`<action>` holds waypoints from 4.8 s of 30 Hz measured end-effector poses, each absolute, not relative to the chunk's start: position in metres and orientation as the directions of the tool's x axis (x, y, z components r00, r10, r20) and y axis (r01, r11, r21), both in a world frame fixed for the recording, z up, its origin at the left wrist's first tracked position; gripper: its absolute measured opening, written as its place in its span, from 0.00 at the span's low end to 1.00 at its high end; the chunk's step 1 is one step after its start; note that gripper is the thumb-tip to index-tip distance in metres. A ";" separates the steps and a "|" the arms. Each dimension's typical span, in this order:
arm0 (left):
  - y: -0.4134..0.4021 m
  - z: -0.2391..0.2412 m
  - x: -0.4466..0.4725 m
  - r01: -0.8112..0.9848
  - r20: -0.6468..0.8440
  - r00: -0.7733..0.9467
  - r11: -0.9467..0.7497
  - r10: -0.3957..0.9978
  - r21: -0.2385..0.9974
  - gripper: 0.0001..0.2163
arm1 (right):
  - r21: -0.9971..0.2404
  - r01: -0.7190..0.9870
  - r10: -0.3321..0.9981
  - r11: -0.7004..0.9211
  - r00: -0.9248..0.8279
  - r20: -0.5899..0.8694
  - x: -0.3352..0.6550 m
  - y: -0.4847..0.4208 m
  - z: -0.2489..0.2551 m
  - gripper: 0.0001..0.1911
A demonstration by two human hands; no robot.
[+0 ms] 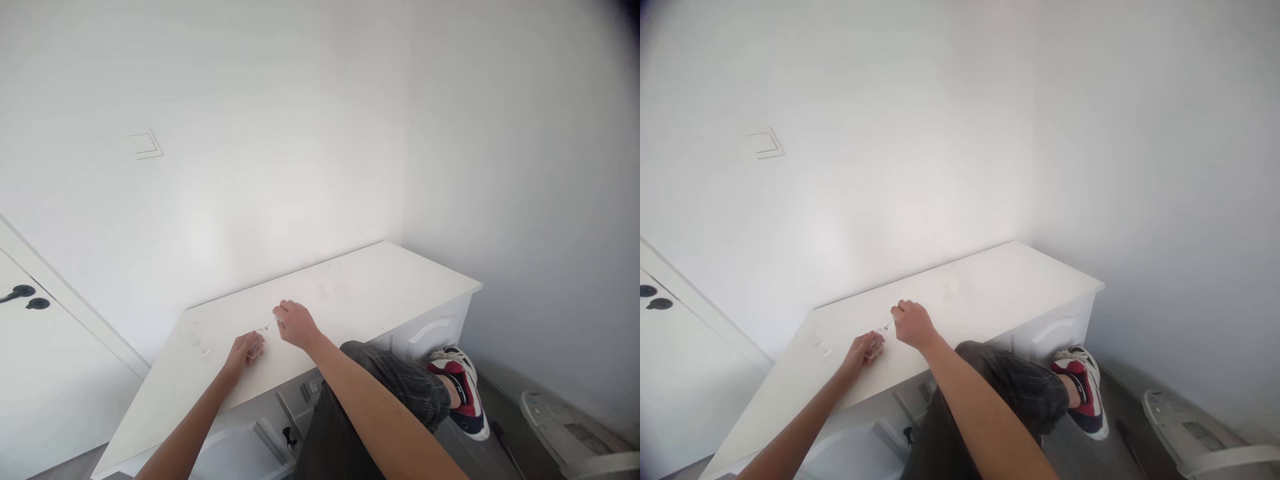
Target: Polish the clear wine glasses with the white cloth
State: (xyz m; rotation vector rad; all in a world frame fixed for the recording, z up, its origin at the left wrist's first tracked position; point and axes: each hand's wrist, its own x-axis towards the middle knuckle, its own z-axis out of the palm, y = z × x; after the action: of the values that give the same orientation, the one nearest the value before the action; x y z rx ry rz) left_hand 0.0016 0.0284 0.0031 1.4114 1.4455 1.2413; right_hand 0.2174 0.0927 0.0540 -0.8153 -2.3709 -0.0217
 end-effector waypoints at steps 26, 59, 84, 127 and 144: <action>0.025 0.010 0.003 0.310 0.117 0.012 -0.115 0.993 0.944 0.22 | -0.871 0.111 0.819 0.478 -0.414 0.397 0.192 0.107 0.034 0.12; 0.026 0.010 0.011 0.500 0.173 0.092 -0.196 0.981 0.844 0.14 | -0.400 0.210 0.436 0.892 -0.636 0.637 0.212 0.078 0.058 0.30; 0.032 0.005 0.006 0.492 0.136 0.084 -0.160 0.987 0.856 0.15 | -0.505 0.313 0.592 0.804 -0.503 0.630 0.192 0.095 0.036 0.17; 0.028 0.007 0.005 0.418 0.177 0.087 -0.198 0.980 0.887 0.17 | -0.586 0.096 0.506 0.805 -0.627 0.592 0.203 0.076 0.056 0.26; 0.029 0.008 0.003 0.415 0.174 0.082 -0.192 0.981 0.889 0.12 | -0.425 0.277 0.504 0.862 -0.553 0.663 0.197 0.088 0.045 0.26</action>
State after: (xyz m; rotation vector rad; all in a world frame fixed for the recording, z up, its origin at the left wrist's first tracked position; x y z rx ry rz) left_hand 0.0031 0.0286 0.0080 1.6939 1.3934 1.0777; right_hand 0.1975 0.0878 0.0448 -0.5632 -2.1857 0.3433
